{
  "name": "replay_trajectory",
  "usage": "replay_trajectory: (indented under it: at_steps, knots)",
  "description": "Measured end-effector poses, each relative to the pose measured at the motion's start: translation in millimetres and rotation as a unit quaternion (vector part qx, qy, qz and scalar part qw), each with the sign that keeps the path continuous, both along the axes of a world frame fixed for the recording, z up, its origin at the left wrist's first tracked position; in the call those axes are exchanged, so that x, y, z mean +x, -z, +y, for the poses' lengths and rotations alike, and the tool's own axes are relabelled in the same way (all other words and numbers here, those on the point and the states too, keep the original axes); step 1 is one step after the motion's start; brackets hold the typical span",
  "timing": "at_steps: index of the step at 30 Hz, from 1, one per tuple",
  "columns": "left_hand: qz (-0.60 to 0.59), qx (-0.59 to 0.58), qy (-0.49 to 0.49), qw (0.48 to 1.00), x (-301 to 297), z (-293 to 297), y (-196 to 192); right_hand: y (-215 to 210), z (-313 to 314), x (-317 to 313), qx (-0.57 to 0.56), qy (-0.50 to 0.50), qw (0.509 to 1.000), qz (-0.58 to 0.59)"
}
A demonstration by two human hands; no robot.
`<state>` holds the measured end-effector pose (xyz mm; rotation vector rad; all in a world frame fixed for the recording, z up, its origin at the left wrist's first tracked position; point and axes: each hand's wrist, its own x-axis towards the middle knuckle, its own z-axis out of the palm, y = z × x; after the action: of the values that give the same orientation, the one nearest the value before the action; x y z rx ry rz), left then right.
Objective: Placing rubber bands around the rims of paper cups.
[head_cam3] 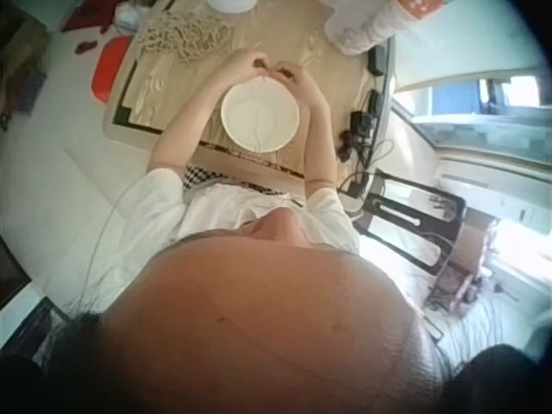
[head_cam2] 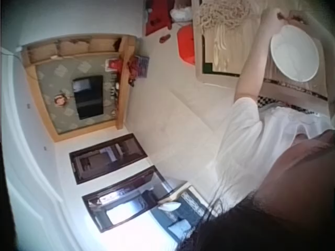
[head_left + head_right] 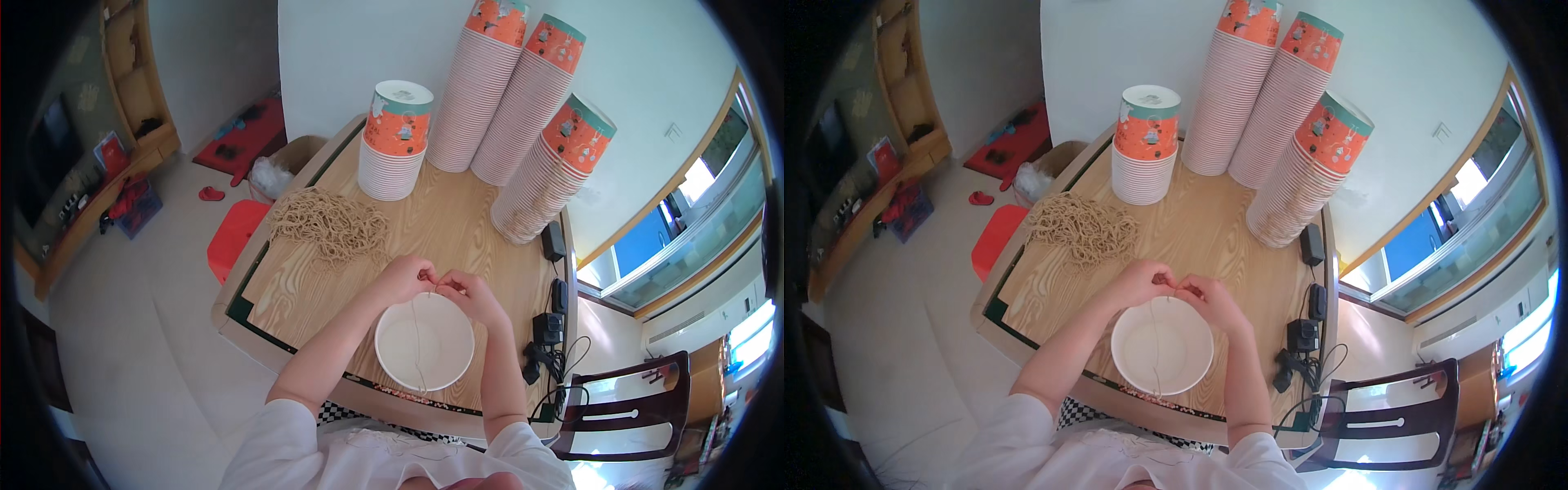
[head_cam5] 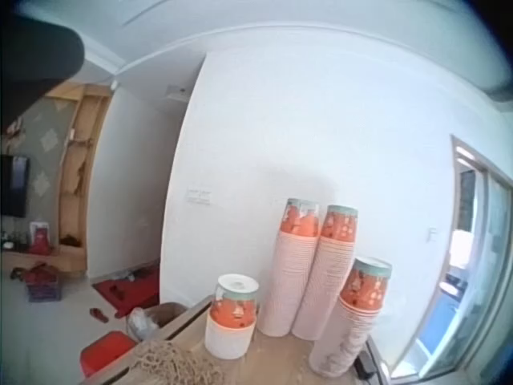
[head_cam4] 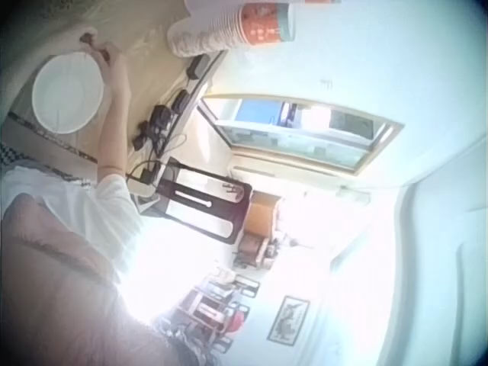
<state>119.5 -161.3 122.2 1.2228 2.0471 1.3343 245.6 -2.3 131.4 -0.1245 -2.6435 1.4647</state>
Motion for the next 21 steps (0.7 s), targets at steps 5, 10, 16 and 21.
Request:
replay_trajectory:
  at_steps: [5,10,16,21]
  knots:
    - [-0.081,-0.034,0.11,0.99,-31.6,4.9,15.0,0.9,13.6,-15.3,-0.022,-0.031,0.999,-0.024]
    - [-0.286,0.025,0.261,0.922,-35.8,6.2,38.2,-12.5,25.5,-16.8,-0.005,-0.1,0.993,-0.065]
    - [-0.359,0.052,0.287,0.887,-42.3,12.8,54.9,-13.3,47.6,-12.9,-0.054,-0.13,0.978,-0.154]
    - [-0.371,0.013,0.315,0.873,-55.2,19.7,55.9,-3.0,59.4,-24.7,-0.018,-0.244,0.966,-0.085]
